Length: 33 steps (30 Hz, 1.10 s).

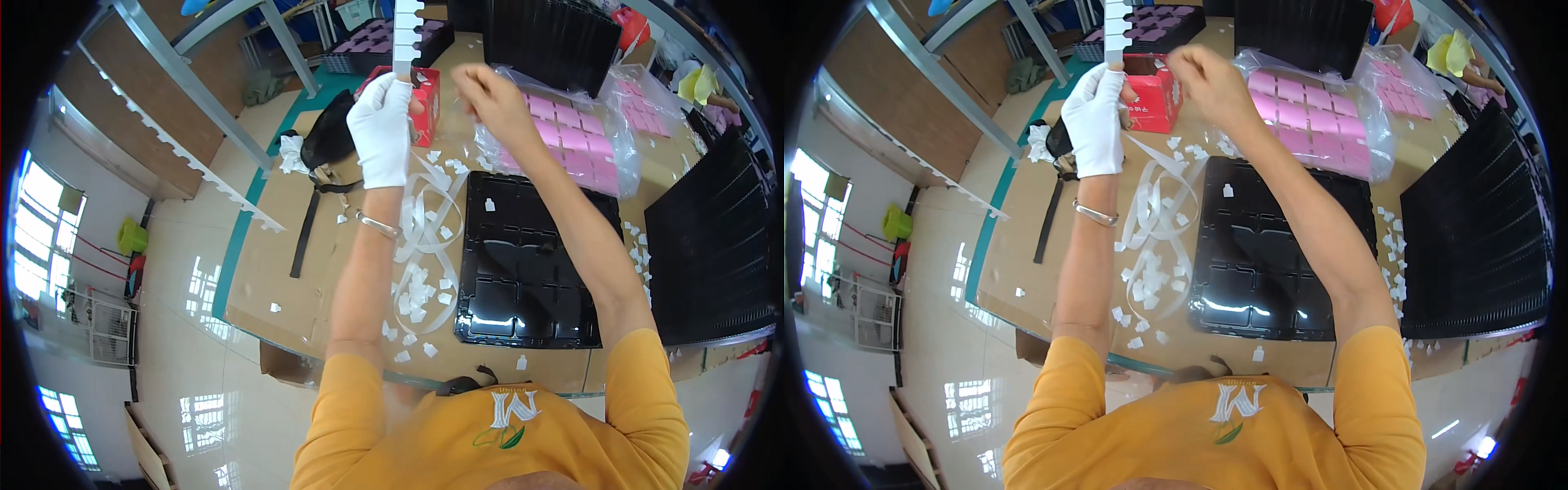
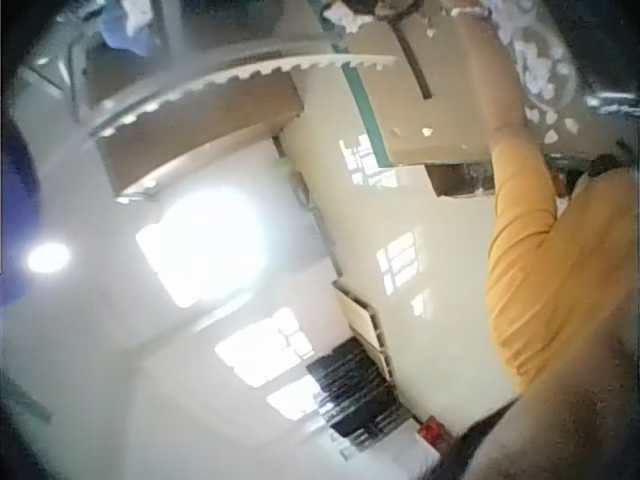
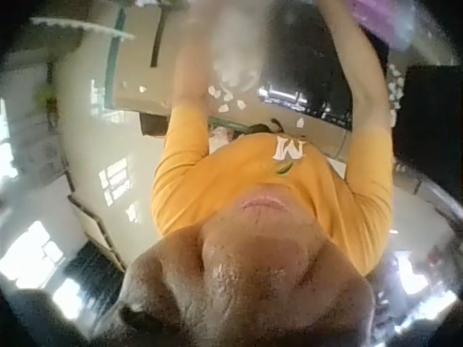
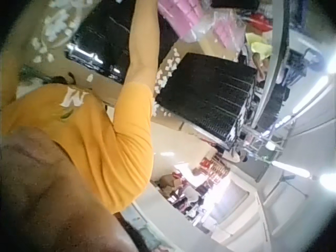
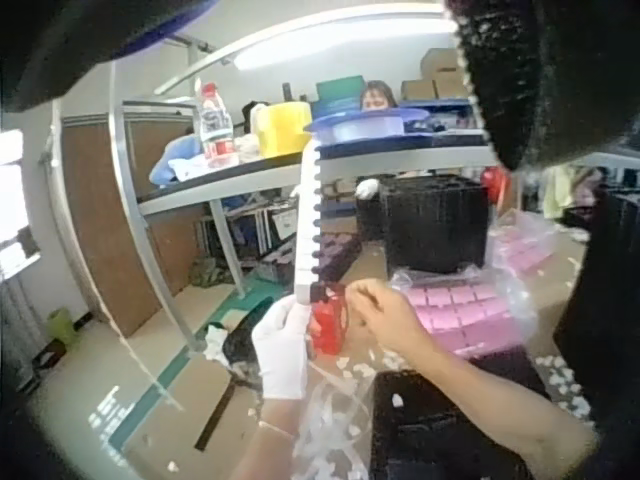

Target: The person repeatedly assembles black plastic trays by placing pink foam inserts into them. They handle the trays and foam pieces one at a time, aligning the inserts into the tray compartments and stacking the completed units.

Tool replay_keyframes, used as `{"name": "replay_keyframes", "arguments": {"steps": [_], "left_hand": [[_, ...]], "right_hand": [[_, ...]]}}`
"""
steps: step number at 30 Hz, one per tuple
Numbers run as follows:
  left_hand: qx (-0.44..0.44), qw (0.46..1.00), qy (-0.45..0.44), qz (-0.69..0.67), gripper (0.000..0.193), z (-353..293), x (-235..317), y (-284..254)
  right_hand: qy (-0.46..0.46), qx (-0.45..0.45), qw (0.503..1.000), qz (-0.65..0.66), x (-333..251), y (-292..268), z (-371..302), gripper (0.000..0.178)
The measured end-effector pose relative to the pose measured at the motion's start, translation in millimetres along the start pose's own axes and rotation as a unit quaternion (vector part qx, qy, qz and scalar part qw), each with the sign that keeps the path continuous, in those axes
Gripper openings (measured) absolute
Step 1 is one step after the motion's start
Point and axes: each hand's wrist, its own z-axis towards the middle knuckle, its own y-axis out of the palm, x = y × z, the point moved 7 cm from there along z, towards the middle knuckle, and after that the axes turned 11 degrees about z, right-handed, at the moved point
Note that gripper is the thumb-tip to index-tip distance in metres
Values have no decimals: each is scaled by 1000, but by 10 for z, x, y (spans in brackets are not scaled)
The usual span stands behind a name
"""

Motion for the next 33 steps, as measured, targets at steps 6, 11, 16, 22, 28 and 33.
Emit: {"name": "replay_keyframes", "arguments": {"steps": [6,11,16,22,28,33], "left_hand": [[70,980,127,132,16,-8,54,-18],[201,854,335,343,13,-100,261,-84],[146,889,327,284,13,121,118,-185],[-38,981,147,122,12,103,128,-149],[-35,994,72,74,12,-124,64,-133],[-42,988,108,102,12,-101,90,-172]], "right_hand": [[18,-14,997,77,-368,307,293,36],[32,18,994,105,-479,346,224,29],[51,-161,982,87,-685,244,3,15],[110,-502,856,-53,-257,107,-1635,16],[160,-544,809,-154,177,217,-2330,17],[110,-539,801,-236,409,372,-2406,15]]}}
